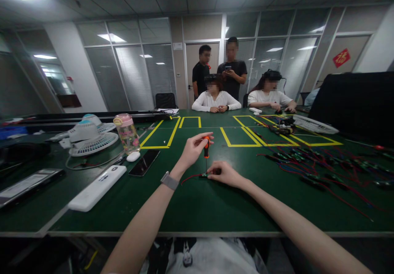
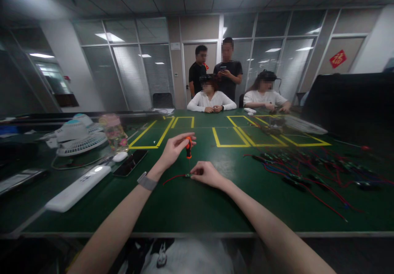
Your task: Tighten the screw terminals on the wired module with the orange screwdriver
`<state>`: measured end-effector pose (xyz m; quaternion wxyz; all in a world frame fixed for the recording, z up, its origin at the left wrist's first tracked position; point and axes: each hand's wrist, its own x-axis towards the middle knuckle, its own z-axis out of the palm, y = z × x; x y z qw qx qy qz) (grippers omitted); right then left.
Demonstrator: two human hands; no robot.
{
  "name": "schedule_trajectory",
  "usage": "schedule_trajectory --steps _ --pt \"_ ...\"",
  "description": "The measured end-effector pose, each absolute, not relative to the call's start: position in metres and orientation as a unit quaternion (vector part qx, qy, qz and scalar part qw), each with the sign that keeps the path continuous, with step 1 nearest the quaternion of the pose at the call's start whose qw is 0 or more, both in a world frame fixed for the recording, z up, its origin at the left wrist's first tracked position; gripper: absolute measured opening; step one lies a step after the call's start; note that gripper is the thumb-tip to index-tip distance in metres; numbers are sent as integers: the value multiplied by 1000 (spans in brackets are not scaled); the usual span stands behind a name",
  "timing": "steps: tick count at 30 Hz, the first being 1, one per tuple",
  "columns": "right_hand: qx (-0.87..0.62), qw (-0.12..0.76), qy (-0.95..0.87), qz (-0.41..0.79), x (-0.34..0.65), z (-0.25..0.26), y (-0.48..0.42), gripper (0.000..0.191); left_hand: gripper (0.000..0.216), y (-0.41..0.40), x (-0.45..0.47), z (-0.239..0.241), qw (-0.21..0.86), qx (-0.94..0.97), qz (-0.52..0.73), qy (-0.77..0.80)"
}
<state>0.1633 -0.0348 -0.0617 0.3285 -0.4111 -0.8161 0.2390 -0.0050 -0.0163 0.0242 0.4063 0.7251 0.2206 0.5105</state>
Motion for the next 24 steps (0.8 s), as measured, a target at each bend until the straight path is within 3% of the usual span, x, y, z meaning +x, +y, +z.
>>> schedule_trajectory --steps 3,11,18,24 --pt "-418 326 -814 238 164 -62 -35 14 29 -14 -7 24 397 722 520 224" --pt "-421 315 -819 230 165 -60 -36 13 19 -17 -7 24 243 755 547 268" --pt "-430 322 -810 236 163 -60 -37 11 32 -18 -7 27 390 738 510 207" --pt "-431 322 -810 234 163 -59 -39 11 20 -16 -8 25 284 743 547 260"
